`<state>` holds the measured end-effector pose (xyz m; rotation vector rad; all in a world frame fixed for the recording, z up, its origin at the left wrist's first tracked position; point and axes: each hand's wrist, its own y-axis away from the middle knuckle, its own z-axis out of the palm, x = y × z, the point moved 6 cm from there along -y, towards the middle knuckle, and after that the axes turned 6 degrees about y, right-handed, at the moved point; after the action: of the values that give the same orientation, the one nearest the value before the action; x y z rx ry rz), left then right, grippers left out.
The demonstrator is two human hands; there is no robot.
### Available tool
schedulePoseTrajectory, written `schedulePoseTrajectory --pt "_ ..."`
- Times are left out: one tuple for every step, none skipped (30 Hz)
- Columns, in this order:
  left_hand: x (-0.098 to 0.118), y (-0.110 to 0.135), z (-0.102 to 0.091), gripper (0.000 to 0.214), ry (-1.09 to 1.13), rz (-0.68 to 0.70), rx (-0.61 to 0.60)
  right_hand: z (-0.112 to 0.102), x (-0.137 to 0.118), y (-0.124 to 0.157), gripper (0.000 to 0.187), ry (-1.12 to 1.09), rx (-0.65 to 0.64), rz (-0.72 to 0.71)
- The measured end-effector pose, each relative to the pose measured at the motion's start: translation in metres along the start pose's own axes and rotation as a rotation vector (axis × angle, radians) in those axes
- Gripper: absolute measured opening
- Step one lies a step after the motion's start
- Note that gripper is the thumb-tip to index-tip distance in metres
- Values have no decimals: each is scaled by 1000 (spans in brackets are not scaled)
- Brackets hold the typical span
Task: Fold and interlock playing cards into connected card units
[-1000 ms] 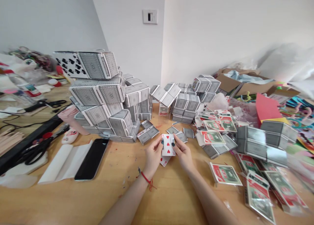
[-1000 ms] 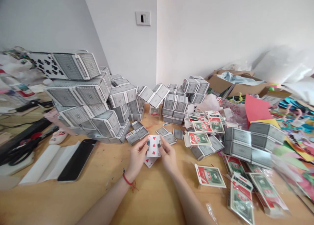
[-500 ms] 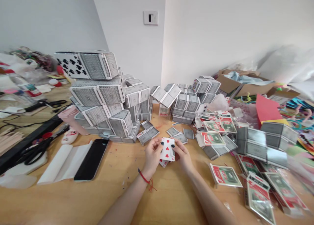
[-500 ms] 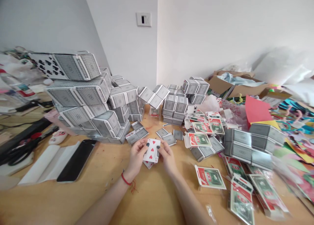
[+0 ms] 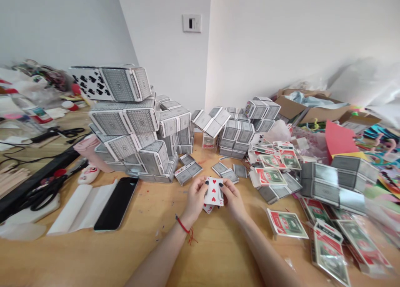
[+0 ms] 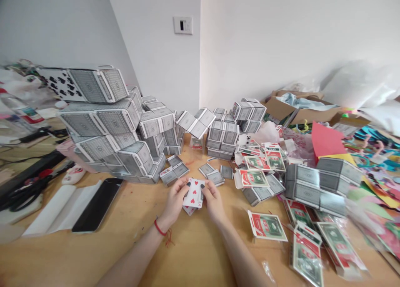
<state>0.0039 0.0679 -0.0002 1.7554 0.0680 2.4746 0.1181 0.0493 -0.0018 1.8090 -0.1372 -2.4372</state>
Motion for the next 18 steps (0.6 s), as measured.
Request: schedulePoseTrajectory --pt "1 0 0 21 -9 12 0 0 0 0 22 0 1 1" --pt "3 1 0 19 -21 27 -2 0 1 -1 21 -1 3 6" --pt "4 1 0 18 -36 42 -9 -1 2 -1 21 -3 7 12" --pt "5 1 1 17 -53 57 -17 -1 3 -1 21 -3 10 22" --pt "6 2 1 16 -74 72 -25 -1 4 -1 20 -4 13 33" --pt "6 2 1 16 -96 89 -32 -1 6 -1 19 -6 14 44" --pt "7 2 0 15 -122 110 -40 -1 7 -1 17 -12 17 54" --pt "9 2 0 14 -152 134 -49 -1 7 -1 15 -24 20 64" --pt "11 2 0 13 -186 160 -59 0 8 0 14 -43 17 77" --pt "13 2 -1 12 -224 185 -71 0 8 0 13 -67 10 90" --pt "16 3 -1 12 -265 208 -84 1 8 0 12 -91 4 98" --pt "19 3 -1 13 -312 224 -100 1 8 0 13 -113 -11 108" --pt "23 4 -1 13 -364 239 -111 3 8 -1 15 -131 -35 123" --pt "27 5 -2 15 -419 252 -125 4 8 -1 18 -145 -66 144" --pt "30 6 -1 15 -476 260 -156 5 9 -1 23 -151 -95 165" --pt "34 7 0 16 -525 279 -188 5 11 -1 27 -149 -113 184" --pt "37 8 1 18 -564 296 -224 5 12 -1 31 -139 -127 201" --pt "40 8 2 19 -598 315 -253 4 14 -2 32 -119 -136 211"
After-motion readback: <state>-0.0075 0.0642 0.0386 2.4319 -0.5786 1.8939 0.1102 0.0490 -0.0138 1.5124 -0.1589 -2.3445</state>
